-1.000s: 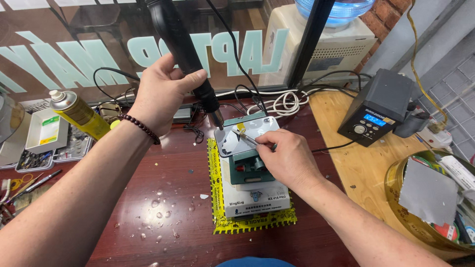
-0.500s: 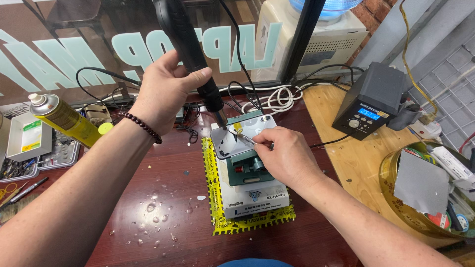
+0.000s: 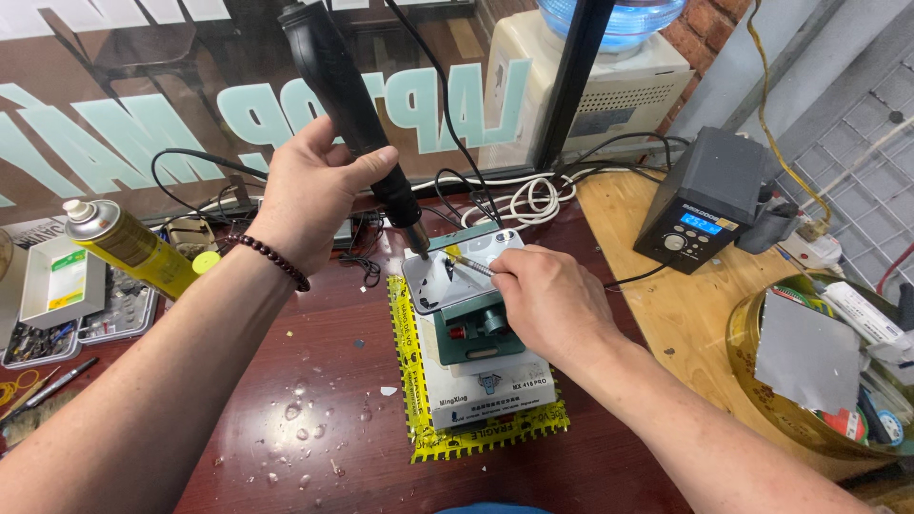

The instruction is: The person holds a hot air gun in their left hand, directing hot air at a phone clamped in a repair fixture, while using a pry tool in their right hand to work along the edge of the phone's back cover, heating and prying repeatedly around the device.

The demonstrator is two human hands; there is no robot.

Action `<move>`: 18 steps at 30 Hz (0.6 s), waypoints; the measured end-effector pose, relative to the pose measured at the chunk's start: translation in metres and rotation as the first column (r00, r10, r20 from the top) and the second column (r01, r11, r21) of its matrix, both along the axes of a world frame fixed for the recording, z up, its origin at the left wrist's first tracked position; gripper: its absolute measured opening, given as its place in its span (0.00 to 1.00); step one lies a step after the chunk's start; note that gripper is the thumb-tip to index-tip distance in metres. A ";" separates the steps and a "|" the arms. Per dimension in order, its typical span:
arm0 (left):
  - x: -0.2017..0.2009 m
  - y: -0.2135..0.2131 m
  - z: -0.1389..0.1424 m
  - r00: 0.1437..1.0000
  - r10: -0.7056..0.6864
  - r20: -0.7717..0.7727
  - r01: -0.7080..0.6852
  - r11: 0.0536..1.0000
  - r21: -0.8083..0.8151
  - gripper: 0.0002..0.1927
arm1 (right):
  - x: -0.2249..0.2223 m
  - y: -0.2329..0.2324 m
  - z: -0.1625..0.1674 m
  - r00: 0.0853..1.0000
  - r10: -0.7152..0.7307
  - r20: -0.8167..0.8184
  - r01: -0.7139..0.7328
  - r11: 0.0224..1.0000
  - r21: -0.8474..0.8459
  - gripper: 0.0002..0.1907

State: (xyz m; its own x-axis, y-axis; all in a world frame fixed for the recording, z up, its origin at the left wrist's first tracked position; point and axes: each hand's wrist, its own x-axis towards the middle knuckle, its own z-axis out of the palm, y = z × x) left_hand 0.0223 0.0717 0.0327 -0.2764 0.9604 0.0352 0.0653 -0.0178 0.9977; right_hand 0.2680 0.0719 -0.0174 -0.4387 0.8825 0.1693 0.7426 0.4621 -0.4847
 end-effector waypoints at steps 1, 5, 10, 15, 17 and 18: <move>-0.002 -0.001 0.001 1.000 0.005 0.001 -0.005 1.000 0.003 0.16 | -0.001 0.002 0.001 0.999 -0.019 -0.034 0.018 0.999 -0.051 0.09; 0.002 0.000 0.000 1.000 -0.007 0.023 0.007 1.000 0.013 0.17 | 0.001 0.009 0.003 0.992 -0.095 -0.084 0.069 0.962 -0.265 0.11; 0.004 -0.001 0.001 1.000 0.001 0.007 -0.001 1.000 0.012 0.17 | -0.001 0.010 0.001 0.993 -0.050 -0.106 0.021 0.965 -0.260 0.11; 0.004 -0.002 0.004 1.000 0.015 -0.014 -0.015 1.000 0.009 0.18 | -0.007 0.005 0.004 0.996 -0.034 -0.082 0.013 0.970 -0.243 0.09; 0.005 -0.003 0.004 0.999 0.023 -0.022 -0.023 1.000 0.004 0.18 | -0.008 0.005 0.007 0.998 -0.022 -0.055 0.010 0.976 -0.220 0.09; 0.005 -0.002 0.004 0.999 0.026 -0.025 -0.026 1.000 0.002 0.18 | -0.009 0.005 0.009 0.999 -0.017 -0.040 0.009 0.978 -0.207 0.09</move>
